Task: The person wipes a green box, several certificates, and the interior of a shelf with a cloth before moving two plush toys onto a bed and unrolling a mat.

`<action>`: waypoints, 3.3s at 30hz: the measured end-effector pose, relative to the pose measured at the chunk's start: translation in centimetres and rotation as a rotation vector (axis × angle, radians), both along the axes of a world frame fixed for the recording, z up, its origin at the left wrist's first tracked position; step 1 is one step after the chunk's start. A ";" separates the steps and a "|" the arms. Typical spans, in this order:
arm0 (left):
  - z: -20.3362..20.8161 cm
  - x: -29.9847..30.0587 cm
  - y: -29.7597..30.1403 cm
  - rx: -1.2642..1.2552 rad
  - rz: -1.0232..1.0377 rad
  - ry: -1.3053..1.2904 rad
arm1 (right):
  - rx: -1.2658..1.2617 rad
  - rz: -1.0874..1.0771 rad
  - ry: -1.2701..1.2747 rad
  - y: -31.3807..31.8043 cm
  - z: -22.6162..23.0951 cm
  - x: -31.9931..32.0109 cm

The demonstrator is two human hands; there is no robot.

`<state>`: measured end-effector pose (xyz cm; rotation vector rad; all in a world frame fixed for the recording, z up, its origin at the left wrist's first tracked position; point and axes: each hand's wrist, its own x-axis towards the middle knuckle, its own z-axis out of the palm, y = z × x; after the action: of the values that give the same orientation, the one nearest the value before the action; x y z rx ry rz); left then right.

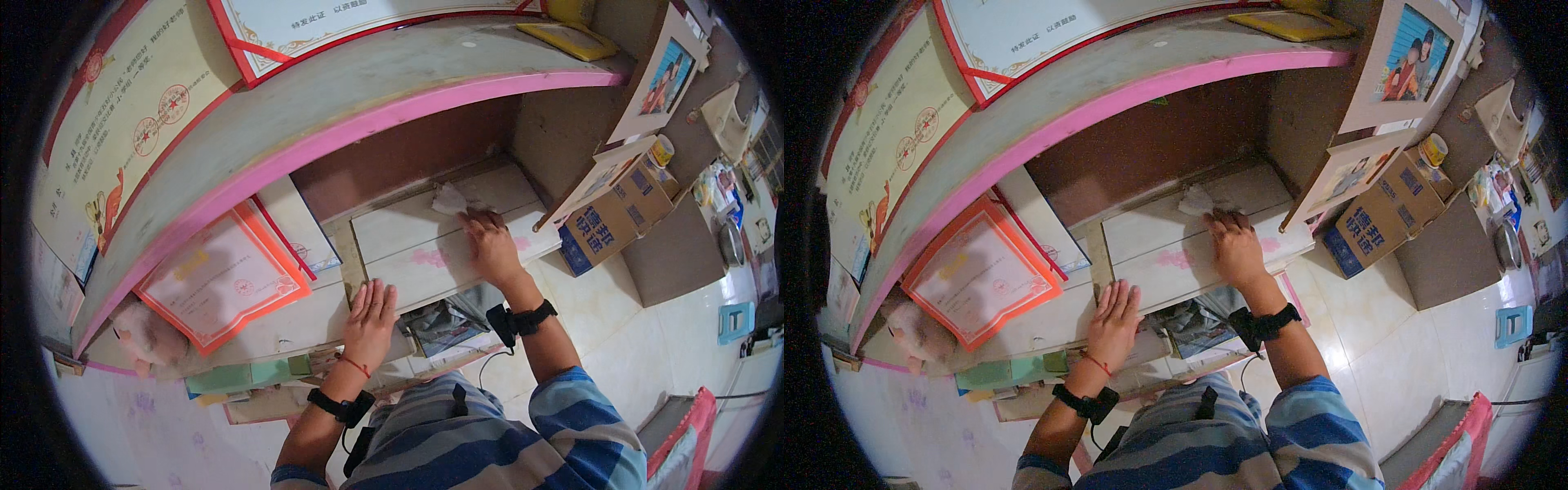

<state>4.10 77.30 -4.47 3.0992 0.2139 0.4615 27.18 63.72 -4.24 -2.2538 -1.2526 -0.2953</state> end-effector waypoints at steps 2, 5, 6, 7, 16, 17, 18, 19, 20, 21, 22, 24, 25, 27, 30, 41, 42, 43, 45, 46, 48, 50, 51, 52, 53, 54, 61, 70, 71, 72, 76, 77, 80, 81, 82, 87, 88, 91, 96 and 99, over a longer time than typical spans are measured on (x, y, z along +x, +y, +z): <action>-0.2 -0.1 -0.5 0.021 -0.021 0.004 | 0.010 0.009 -0.035 -0.3 -0.6 0.0; 0.0 -1.1 -1.0 0.068 -0.009 0.015 | 0.043 0.026 -0.021 -0.2 -0.9 -0.7; 0.0 -1.1 -1.1 0.078 0.007 0.023 | 0.068 0.036 0.025 0.0 -1.0 -0.9; 0.2 -1.7 -1.1 0.095 0.032 0.027 | 0.068 0.026 0.039 0.3 -0.9 -1.4; 1.7 -2.5 -0.8 0.060 0.045 0.077 | 0.159 0.036 -0.012 0.9 -0.3 -2.9; 1.7 -2.5 -0.8 0.060 0.031 0.090 | 0.159 0.022 0.001 0.5 0.0 -3.0; 1.8 -2.4 -0.8 0.069 0.026 0.096 | 0.184 -0.018 -0.059 0.1 0.7 -3.1; 1.9 -2.3 -0.8 0.077 0.022 0.101 | 0.208 -0.057 -0.120 -0.3 1.0 -3.0; 2.0 -2.3 -0.9 0.080 0.037 0.123 | 0.281 -0.096 -0.141 -0.6 1.1 -2.8; 2.1 -2.4 -0.9 0.084 0.031 0.130 | 0.283 -0.103 -0.135 -1.3 1.5 -2.6; 2.2 -2.6 -0.9 0.078 0.040 0.137 | 0.136 -0.222 0.049 -2.2 2.4 -2.4; 2.3 -2.6 -1.0 0.078 0.044 0.143 | 0.027 -0.407 0.137 -3.9 2.0 -1.1; 2.3 -2.6 -1.1 0.075 0.046 0.144 | 0.016 -0.458 0.082 -4.8 0.9 -0.2; 2.5 -2.6 -1.3 0.075 0.055 0.144 | 0.096 -0.556 -0.019 -6.1 -0.4 1.5; 2.7 -2.4 -1.7 0.045 0.073 0.151 | 0.259 -0.632 -0.110 -7.3 -1.3 3.7; 2.3 -2.4 -1.4 0.036 0.067 0.111 | 0.253 -0.587 -0.082 -7.3 -3.9 7.2; 2.3 -2.5 -1.3 0.037 0.068 0.115 | 0.297 -0.564 -0.046 -7.6 -3.5 6.4; 2.3 -2.4 -1.3 0.041 0.066 0.110 | 0.296 -0.572 -0.042 -7.8 -3.5 5.6; 2.1 -2.5 -1.3 0.049 0.049 0.111 | 0.583 -0.568 0.196 -8.2 -3.5 3.6; 2.0 -2.6 -1.1 0.059 0.061 0.129 | 0.554 -0.531 -0.020 -8.8 -3.4 2.6; 1.8 -2.6 -0.7 0.076 0.050 0.153 | 0.578 -0.558 0.007 -10.0 -4.3 1.4; 1.8 -2.7 -0.8 0.030 0.027 0.151 | 0.646 -0.579 0.025 -11.4 -4.7 0.6; 1.9 -2.7 -0.9 0.033 0.000 0.165 | 0.644 -0.609 0.029 -12.2 -4.9 0.0; 2.1 -2.6 -0.9 0.071 -0.012 0.157 | 0.724 -0.596 0.162 -12.8 -5.2 -0.8; 2.1 -2.6 -0.9 0.108 -0.024 0.150 | 0.805 -0.578 0.296 -13.4 -5.5 -1.7; 1.8 -2.7 -0.6 0.099 -0.025 0.154 | 0.789 -0.615 0.363 -14.7 -5.8 -2.7; 1.8 -2.4 -0.3 0.162 -0.037 0.212 | 0.770 -0.722 0.361 -22.3 -11.0 -4.3; 1.6 -2.7 -0.1 0.111 0.029 0.192 | 0.746 -0.858 0.780 -14.2 -14.8 0.6; 1.4 -2.7 -0.3 0.097 0.020 0.186 | 0.756 -0.841 0.763 -13.1 -15.9 1.5; 1.3 -2.7 -0.4 0.088 0.014 0.175 | 0.804 -0.806 0.875 -11.8 -17.0 2.5; 1.6 -3.6 -1.1 0.039 0.069 0.126 | 0.751 -0.742 1.023 -8.5 -13.9 3.7; 1.7 -3.8 -1.3 -0.001 0.102 0.136 | 0.720 -0.735 1.032 -7.8 -14.0 4.3; 1.8 -2.8 -1.6 -0.054 0.130 0.158 | 0.668 -0.700 0.981 -6.8 -17.2 6.5; 1.9 -2.8 -1.6 -0.061 0.136 0.187 | 0.616 -0.686 1.005 -6.5 -17.1 6.5; 1.9 -2.8 -1.5 -0.054 0.146 0.187 | 0.579 -0.655 1.031 -6.5 -16.4 6.2; 2.4 -2.5 -1.8 -0.058 0.163 0.142 | 0.603 -0.587 0.830 -8.0 -14.2 4.7; 2.4 -2.6 -1.7 -0.053 0.178 0.143 | 0.687 -0.592 0.816 -8.0 -13.6 4.2; 2.5 -2.5 -2.0 -0.074 0.162 0.138 | 0.806 -0.663 0.688 -9.2 -14.5 4.4; 1.6 -3.2 -1.8 -0.076 0.135 0.073 | 0.917 -0.648 0.583 -12.9 -9.7 2.1; 1.5 -3.4 -1.6 -0.126 0.134 0.044 | 0.878 -0.605 0.496 -14.2 -6.0 0.2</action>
<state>0.70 75.72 -2.95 2.9853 0.4352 0.3670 27.42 49.54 -10.25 -1.6879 -0.0905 -0.3754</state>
